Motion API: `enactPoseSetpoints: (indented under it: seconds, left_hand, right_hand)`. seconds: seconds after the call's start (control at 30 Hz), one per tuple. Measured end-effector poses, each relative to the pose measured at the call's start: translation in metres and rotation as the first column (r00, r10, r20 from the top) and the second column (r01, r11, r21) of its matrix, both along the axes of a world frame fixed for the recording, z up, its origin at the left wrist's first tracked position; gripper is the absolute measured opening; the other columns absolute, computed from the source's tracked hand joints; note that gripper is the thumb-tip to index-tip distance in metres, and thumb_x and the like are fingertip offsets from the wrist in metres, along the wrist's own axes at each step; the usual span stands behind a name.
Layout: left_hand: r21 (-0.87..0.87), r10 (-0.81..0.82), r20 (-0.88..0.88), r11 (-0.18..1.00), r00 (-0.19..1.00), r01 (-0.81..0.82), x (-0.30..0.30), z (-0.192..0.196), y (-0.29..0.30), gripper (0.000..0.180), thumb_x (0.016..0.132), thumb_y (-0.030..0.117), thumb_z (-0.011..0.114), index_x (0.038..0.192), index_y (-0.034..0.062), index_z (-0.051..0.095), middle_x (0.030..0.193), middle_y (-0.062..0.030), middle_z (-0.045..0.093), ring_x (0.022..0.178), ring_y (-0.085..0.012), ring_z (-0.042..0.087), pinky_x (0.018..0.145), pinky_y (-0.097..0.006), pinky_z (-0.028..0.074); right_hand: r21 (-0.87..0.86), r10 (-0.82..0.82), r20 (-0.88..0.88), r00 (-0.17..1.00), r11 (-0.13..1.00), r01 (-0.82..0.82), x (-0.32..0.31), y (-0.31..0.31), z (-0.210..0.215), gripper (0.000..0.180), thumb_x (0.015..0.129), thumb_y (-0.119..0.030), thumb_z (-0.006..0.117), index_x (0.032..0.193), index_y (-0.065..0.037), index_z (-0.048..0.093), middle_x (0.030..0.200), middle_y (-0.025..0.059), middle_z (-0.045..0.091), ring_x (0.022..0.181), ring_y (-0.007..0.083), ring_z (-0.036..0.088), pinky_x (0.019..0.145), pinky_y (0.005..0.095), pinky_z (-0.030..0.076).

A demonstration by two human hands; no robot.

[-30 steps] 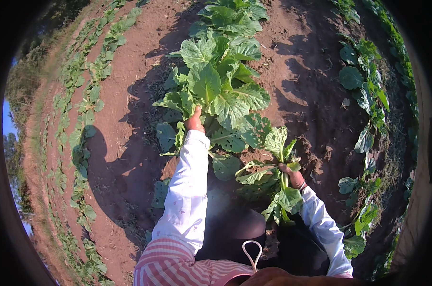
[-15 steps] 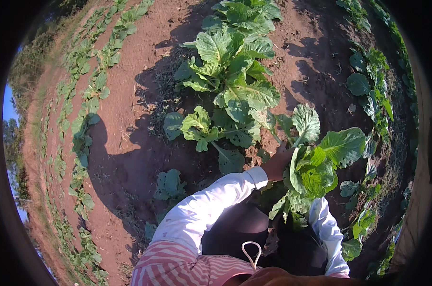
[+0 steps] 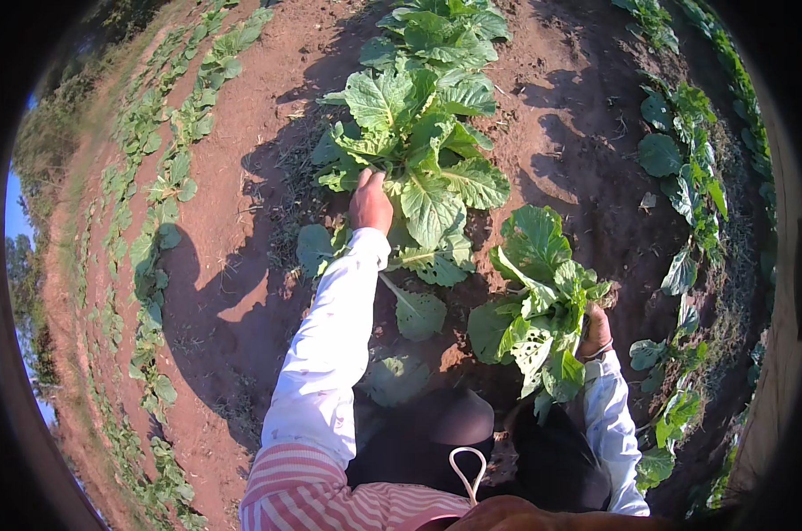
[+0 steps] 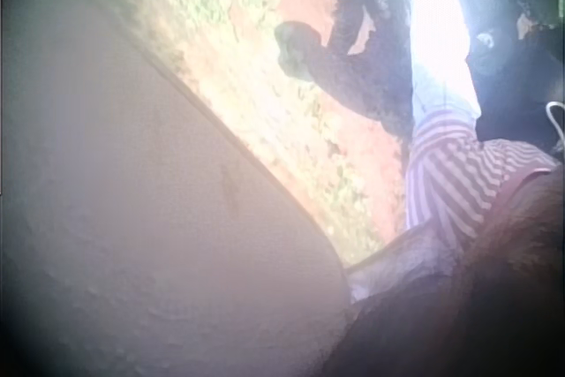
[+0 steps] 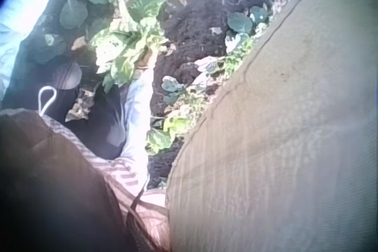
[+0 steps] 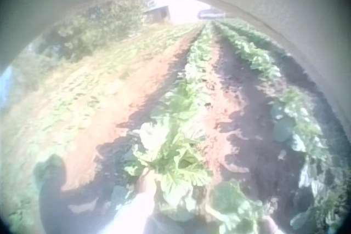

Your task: The person pulls green leafy plants from the soil by hand and gathers them while moving through rows in an outdoor field.

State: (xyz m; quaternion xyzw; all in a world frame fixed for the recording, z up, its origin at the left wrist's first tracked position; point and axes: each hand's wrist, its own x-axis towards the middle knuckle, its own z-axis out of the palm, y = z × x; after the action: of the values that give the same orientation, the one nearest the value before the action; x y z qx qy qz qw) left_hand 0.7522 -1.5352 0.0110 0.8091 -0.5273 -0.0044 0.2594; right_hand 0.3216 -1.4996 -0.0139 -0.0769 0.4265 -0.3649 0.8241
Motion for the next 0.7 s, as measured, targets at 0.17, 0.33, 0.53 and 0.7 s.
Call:
enactPoseSetpoints:
  seconds: [0.17,0.33,0.53,0.7]
  left_hand:
    - [0.609,-0.051,0.241,0.785,0.969,-0.111,0.020,-0.017,-0.027,0.031,0.083,0.017,0.045,0.113,0.0217,0.053,0.121,-0.0092,0.050,0.096,-0.0269,0.058,0.071,-0.039,0.047]
    - [0.580,-0.240,0.418,0.813,0.876,-0.054,0.022,-0.033,-0.034,0.019,0.082,0.020,0.048,0.088,0.0134,0.065,0.080,-0.0094,0.065,0.075,-0.0267,0.063,0.058,-0.036,0.048]
    - [0.603,-0.205,0.219,0.797,0.954,0.033,-0.008,-0.014,-0.020,0.018,0.076,0.015,0.052,0.080,0.0060,0.066,0.077,-0.0130,0.065,0.075,-0.0305,0.063,0.061,-0.042,0.048]
    - [0.390,-0.424,-0.174,0.799,0.889,0.458,-0.079,0.020,0.025,0.018,0.077,0.021,0.053,0.082,0.0047,0.059,0.078,-0.0182,0.061,0.075,-0.0356,0.059,0.063,-0.044,0.047]
  right_hand:
    - [0.067,0.241,-0.325,0.915,0.970,-0.232,0.011,0.007,0.002,0.033,0.067,-0.008,0.063,0.099,-0.002,0.058,0.084,0.0050,0.063,0.070,0.0177,0.060,0.066,0.0301,0.050]
    - [-0.165,0.273,-0.278,0.921,0.931,-0.326,0.028,0.006,0.015,0.036,0.064,0.000,0.063,0.099,-0.002,0.059,0.089,0.0031,0.062,0.080,0.0151,0.059,0.073,0.0287,0.046]
    - [-0.225,0.140,-0.356,0.924,0.947,-0.231,0.039,0.004,0.021,0.033,0.066,0.003,0.063,0.098,-0.002,0.060,0.090,0.0044,0.063,0.079,0.0162,0.060,0.074,0.0288,0.047]
    - [-0.262,0.217,-0.286,0.933,0.919,-0.294,0.053,-0.010,0.028,0.029,0.067,0.000,0.063,0.096,0.001,0.061,0.086,0.0052,0.064,0.075,0.0151,0.060,0.070,0.0277,0.048]
